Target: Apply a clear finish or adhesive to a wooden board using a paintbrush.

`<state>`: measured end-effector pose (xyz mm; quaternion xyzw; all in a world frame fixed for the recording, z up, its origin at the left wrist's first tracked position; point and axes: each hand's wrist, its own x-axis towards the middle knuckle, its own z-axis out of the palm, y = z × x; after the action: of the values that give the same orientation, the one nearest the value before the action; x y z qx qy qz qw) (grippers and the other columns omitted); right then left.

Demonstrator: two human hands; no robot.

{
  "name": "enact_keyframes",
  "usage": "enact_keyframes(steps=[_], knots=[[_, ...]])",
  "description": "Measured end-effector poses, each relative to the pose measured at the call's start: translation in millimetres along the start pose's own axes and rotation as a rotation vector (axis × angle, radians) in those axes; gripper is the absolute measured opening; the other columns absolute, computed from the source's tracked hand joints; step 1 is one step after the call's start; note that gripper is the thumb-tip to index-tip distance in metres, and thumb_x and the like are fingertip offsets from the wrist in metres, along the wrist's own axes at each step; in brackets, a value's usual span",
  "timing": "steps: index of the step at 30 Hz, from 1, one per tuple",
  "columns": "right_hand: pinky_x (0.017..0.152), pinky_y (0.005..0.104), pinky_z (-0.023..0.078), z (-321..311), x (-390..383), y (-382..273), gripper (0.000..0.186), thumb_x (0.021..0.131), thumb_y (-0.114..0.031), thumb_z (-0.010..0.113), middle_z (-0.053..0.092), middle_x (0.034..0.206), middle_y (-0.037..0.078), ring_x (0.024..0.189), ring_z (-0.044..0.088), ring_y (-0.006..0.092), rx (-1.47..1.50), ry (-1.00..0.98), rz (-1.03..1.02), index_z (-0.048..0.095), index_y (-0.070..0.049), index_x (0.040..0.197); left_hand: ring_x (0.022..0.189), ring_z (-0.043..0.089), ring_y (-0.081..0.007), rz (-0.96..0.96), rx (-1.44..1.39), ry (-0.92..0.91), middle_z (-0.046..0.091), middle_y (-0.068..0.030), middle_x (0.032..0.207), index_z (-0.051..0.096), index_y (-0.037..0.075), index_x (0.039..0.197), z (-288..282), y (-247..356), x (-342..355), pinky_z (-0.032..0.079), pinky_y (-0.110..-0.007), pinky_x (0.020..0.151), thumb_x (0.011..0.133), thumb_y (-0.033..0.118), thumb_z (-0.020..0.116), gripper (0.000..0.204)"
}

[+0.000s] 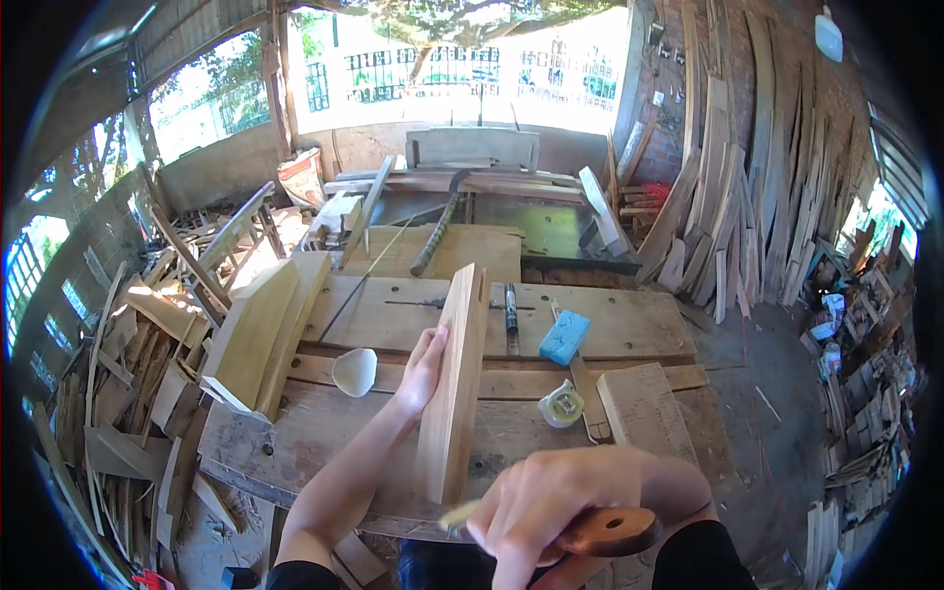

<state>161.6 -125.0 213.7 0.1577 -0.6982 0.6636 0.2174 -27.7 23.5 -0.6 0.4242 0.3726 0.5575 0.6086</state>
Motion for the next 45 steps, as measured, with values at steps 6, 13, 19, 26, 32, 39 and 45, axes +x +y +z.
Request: enact_keyframes(steps=[6, 13, 19, 26, 32, 39, 45], knots=[[0.053, 0.0344, 0.038, 1.8, 10.5, -15.3, 0.018, 0.080, -0.010, 0.075, 0.049, 0.063, 0.005, 0.056, 0.051, 0.0229, 0.003, -0.055, -0.061, 0.063, 0.003, 0.080, 0.083, 0.050, -0.0061, -0.024, -0.050, -0.015, 0.054, 0.0020, 0.092, 0.053, 0.012, 0.109, 1.5, 3.1, 1.3, 0.044, -0.025, 0.078, 0.107, 0.045, 0.049, 0.033], [0.054, 0.0339, 0.041, -16.4, 2.1, -4.4, 0.006, 0.085, -0.002, 0.072, 0.065, 0.072, 0.008, 0.056, 0.052, 0.0214, -0.007, -0.082, 0.014, 0.068, 0.001, 0.081, 0.083, 0.051, -0.0068, -0.045, -0.088, 0.006, 0.054, 0.0022, 0.091, 0.053, 0.013, 0.109, 5.2, 5.0, 1.4, 0.045, -0.026, 0.077, 0.108, 0.044, 0.049, 0.032], [0.057, 0.0341, 0.042, -33.1, -6.5, 11.7, 0.009, 0.091, -0.006, 0.071, 0.065, 0.076, 0.007, 0.064, 0.058, 0.0183, -0.225, -0.153, -0.149, 0.072, -0.001, 0.098, 0.081, 0.052, -0.0062, -0.052, -0.055, -0.020, 0.055, 0.0013, 0.091, 0.053, 0.012, 0.108, 6.9, 9.0, 2.8, 0.046, -0.025, 0.075, 0.108, 0.046, 0.048, 0.035], [0.082, 0.0382, 0.049, -89.9, -18.9, 40.4, 0.026, 0.107, -0.022, 0.047, 0.069, 0.106, 0.011, 0.095, 0.063, 0.0235, -0.888, 0.268, 0.043, 0.065, -0.004, 0.114, 0.102, 0.061, -0.0179, 0.019, -0.113, -0.129, 0.060, -0.0104, 0.116, 0.051, 0.007, 0.129, -20.2, -18.3, 20.4, 0.051, -0.035, 0.093, 0.109, 0.048, 0.039, 0.048], [0.057, 0.0295, 0.049, -132.9, -54.1, 63.9, 0.038, 0.107, -0.032, 0.053, 0.068, 0.071, 0.007, 0.060, 0.064, 0.0150, -0.900, 0.649, 0.511, 0.067, 0.000, 0.094, 0.082, 0.061, -0.0130, -0.063, -0.202, -0.132, 0.062, -0.0023, 0.098, 0.060, 0.010, 0.121, -4.9, -7.7, 15.2, 0.053, -0.032, 0.075, 0.108, 0.055, 0.034, 0.054], [0.048, 0.0248, 0.051, -157.5, -58.0, 63.1, 0.030, 0.101, -0.029, 0.066, 0.065, 0.066, 0.006, 0.049, 0.060, 0.0098, -0.695, 1.085, 0.291, 0.068, 0.000, 0.092, 0.100, 0.063, -0.0174, -0.121, -0.278, -0.154, 0.063, -0.0071, 0.115, 0.051, 0.010, 0.136, -10.2, -0.1, 1.7, 0.053, -0.037, 0.088, 0.105, 0.053, 0.047, 0.052], [0.050, 0.0228, 0.049, -147.7, -65.3, 37.0, 0.032, 0.100, -0.029, 0.067, 0.072, 0.080, 0.012, 0.064, 0.071, 0.0153, -0.800, 1.312, 0.137, 0.059, 0.000, 0.109, 0.093, 0.056, -0.0086, -0.072, -0.149, -0.134, 0.059, -0.0007, 0.100, 0.052, 0.013, 0.107, 23.0, -3.1, -2.0, 0.048, -0.029, 0.084, 0.106, 0.050, 0.050, 0.037]])
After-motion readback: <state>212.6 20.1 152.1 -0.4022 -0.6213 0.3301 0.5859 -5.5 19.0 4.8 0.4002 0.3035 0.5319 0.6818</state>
